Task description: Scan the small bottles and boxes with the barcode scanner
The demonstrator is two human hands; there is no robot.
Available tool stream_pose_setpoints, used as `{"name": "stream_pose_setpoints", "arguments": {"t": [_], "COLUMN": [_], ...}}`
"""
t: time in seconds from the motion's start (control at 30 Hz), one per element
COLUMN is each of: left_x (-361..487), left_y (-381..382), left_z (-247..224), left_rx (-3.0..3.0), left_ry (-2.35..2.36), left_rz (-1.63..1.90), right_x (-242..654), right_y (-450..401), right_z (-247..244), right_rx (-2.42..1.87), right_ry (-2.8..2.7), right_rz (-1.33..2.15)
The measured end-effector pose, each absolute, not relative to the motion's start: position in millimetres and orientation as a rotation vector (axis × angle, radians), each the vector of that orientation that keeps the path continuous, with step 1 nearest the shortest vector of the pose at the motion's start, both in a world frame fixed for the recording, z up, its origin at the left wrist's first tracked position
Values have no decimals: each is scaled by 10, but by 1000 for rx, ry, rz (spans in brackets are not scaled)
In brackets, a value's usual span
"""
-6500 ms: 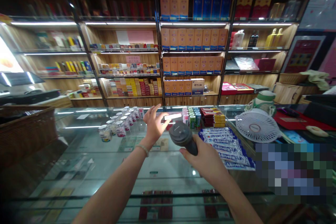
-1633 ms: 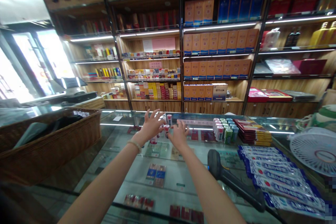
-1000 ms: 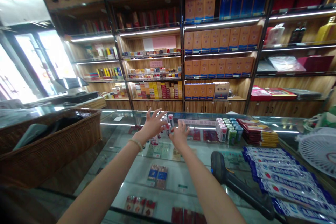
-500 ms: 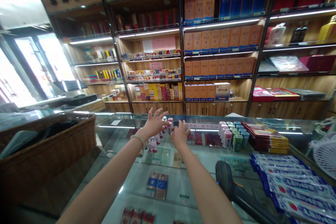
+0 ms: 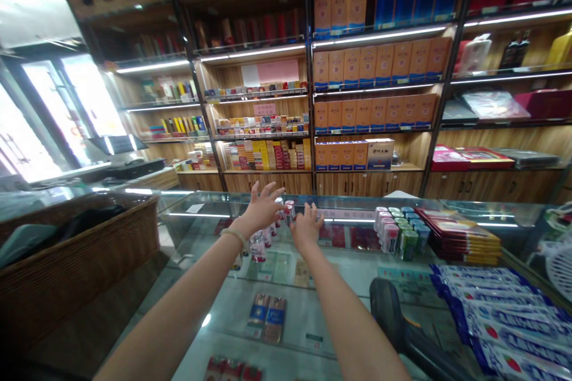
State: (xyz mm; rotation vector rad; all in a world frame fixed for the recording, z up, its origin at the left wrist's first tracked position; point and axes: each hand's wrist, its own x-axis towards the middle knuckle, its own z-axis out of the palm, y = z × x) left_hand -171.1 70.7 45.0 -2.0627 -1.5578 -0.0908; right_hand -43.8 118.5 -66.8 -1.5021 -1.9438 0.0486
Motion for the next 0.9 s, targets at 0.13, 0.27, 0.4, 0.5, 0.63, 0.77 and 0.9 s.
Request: {"name": "stream_pose_setpoints", "arguments": {"t": [0.13,0.27,0.4,0.5,0.63,0.77,0.9], "left_x": [-1700,-1703,-1703,-1689,-1629,-1512,-1335], "left_y": [707,704,686,652,561,433,293], "left_z": [471,475,498,535,595,647,685], "left_rx": [-2069,-2070,-2058,-2043,-2023,-2009,-1988], "left_ry": [-1589,-1611,-1625,-1611,-1608,-1606,-1620], "left_rz": [-92,-85,-65,-74,-85,-85,-133], "right_x": [-425,-407,-357,-273,-110,63,260], "right_y": [1174,1119,1018,943,872,807,705], "right_z": [-650,-565,-403,-273,-136,-21,126], "right_rx": [-1510,-1559,-1623,-1646,-1654,-1659,-1658], "right_ry": [-1955,-1961,-2004,-2081,-2174,-2210,-2241], "right_rz": [56,88,119,124,127,136,152]}}
